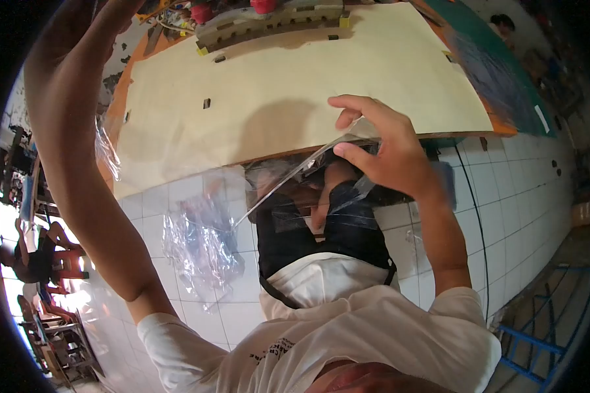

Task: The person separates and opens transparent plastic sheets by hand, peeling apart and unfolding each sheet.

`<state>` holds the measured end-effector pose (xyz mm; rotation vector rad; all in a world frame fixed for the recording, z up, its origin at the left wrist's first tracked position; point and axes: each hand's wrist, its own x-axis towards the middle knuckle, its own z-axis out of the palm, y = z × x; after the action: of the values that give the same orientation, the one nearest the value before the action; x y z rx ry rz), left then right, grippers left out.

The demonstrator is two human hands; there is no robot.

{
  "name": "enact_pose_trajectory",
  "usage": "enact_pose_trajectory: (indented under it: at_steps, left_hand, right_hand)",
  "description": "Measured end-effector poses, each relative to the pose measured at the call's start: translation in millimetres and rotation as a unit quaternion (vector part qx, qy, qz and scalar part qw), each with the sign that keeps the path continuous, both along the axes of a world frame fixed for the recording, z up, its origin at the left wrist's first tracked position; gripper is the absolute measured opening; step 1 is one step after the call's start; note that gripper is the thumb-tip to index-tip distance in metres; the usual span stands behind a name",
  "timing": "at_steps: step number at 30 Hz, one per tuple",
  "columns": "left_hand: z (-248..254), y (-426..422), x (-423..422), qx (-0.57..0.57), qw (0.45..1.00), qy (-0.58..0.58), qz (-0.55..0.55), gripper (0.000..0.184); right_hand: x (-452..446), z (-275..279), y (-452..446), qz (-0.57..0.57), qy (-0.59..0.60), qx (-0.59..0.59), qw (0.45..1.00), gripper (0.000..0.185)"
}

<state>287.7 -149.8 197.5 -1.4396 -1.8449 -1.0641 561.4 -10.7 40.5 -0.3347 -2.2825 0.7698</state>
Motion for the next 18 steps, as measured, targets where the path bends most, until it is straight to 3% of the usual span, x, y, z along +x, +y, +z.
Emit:
enact_pose_trajectory:
  at_steps: [1, 3, 7, 10, 12, 13, 16, 18]
  left_hand:
    - [0, 0, 2, 0.008, 1.000, 0.014, 0.010, 0.035]
    - [1, -4, 5, 0.010, 0.999, -0.029, 0.014, 0.036]
    - [-7, -4, 9, 0.067, 0.996, -0.052, -0.014, 0.035]
    - [-10, -6, 11, 0.107, 0.987, -0.079, -0.095, 0.028]
    - [-10, -10, 4, 0.107, 0.989, -0.085, -0.047, 0.029]
    - [-8, -13, -1, 0.110, 0.989, -0.085, -0.048, 0.029]
    - [-6, -24, -20, 0.094, 0.985, -0.117, -0.079, 0.029]
    - [-9, -36, -29, 0.086, 0.972, -0.131, -0.172, 0.030]
  right_hand:
    - [2, -3, -4, -0.001, 0.002, 0.002, 1.000, 0.047]
    - [8, -11, -13, -0.173, -0.040, 0.176, 0.968, 0.051]
    - [37, -23, -20, -0.247, -0.067, 0.165, 0.953, 0.054]
    - [65, -26, -18, -0.327, -0.109, 0.202, 0.917, 0.046]
    - [85, -34, -12, -0.365, -0.063, 0.214, 0.904, 0.029]
    - [93, -30, -12, -0.365, -0.062, 0.217, 0.903, 0.029]
    - [114, -8, -8, -0.441, -0.064, 0.203, 0.872, 0.016]
    - [126, 10, 0, -0.437, 0.019, 0.231, 0.869, 0.015]
